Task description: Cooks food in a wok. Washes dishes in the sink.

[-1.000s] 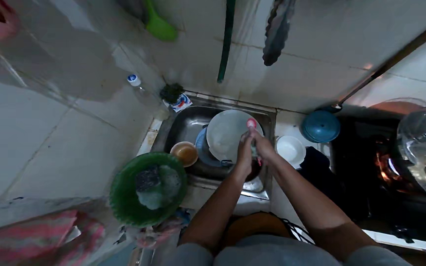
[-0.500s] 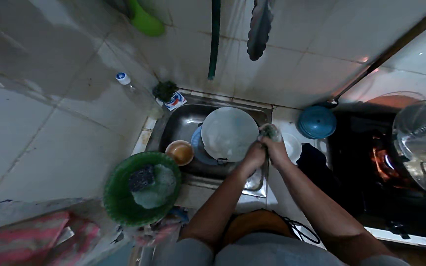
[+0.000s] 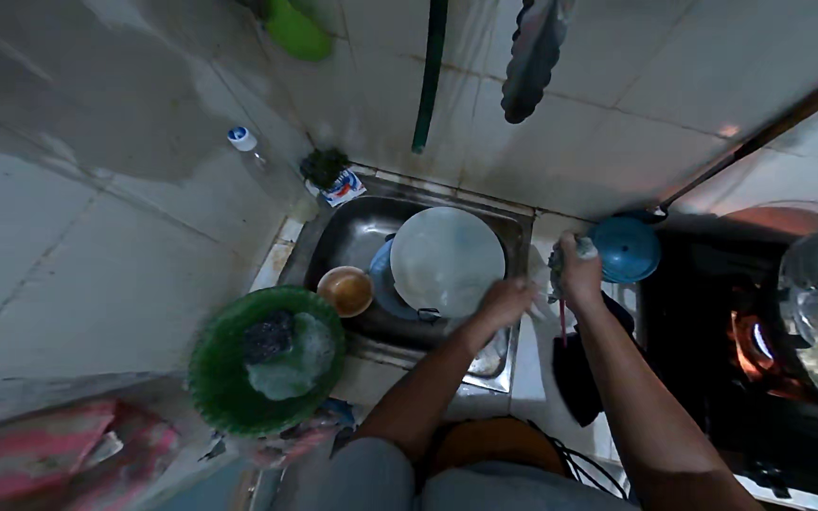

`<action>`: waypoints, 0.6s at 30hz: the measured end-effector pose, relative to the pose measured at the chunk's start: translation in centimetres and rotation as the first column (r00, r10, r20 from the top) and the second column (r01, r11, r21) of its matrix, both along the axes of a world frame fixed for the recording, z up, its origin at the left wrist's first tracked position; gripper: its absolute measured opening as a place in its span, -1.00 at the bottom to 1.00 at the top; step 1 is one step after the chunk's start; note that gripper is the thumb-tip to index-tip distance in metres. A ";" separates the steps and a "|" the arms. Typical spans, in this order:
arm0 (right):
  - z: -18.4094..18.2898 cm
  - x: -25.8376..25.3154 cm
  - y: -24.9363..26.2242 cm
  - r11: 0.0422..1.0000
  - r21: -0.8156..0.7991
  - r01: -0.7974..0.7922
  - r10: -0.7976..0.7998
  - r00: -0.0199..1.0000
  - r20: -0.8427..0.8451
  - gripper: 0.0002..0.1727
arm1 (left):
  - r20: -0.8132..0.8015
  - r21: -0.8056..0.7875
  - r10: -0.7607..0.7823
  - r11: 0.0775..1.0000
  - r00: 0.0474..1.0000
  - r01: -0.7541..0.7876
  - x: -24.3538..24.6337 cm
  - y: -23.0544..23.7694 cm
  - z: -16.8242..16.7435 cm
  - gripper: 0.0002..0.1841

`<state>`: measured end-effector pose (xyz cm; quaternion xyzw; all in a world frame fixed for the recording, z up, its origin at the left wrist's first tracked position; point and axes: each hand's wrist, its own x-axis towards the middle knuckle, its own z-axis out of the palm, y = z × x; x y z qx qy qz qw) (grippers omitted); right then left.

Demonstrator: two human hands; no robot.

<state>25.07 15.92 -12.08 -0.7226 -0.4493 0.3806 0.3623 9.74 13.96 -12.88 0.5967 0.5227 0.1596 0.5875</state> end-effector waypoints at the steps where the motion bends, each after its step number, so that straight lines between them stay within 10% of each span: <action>1: 0.0 0.5 0.5 1.000 -0.012 0.009 -0.009 0.999 0.044 -0.33 | -0.082 0.089 0.108 0.991 0.991 -0.101 -0.5 1.8 -1.6 -0.53; 9: -2.9 0.9 1.0 0.994 0.043 -0.097 0.098 0.995 -0.008 -0.62 | -0.512 0.085 0.256 0.965 0.820 -0.248 -1.4 7.4 -8.2 -0.08; 15: -1.4 -0.7 0.6 0.957 0.273 0.094 -0.043 0.982 -0.186 -0.62 | -0.336 -0.163 0.107 0.972 0.936 -0.170 -2.9 6.6 -8.3 -0.55; 18: 2.6 -5.2 0.4 0.970 0.245 -0.002 0.057 0.975 -0.216 -0.63 | -0.048 -0.322 0.432 0.847 0.900 -0.424 -3.0 6.4 -7.9 -0.58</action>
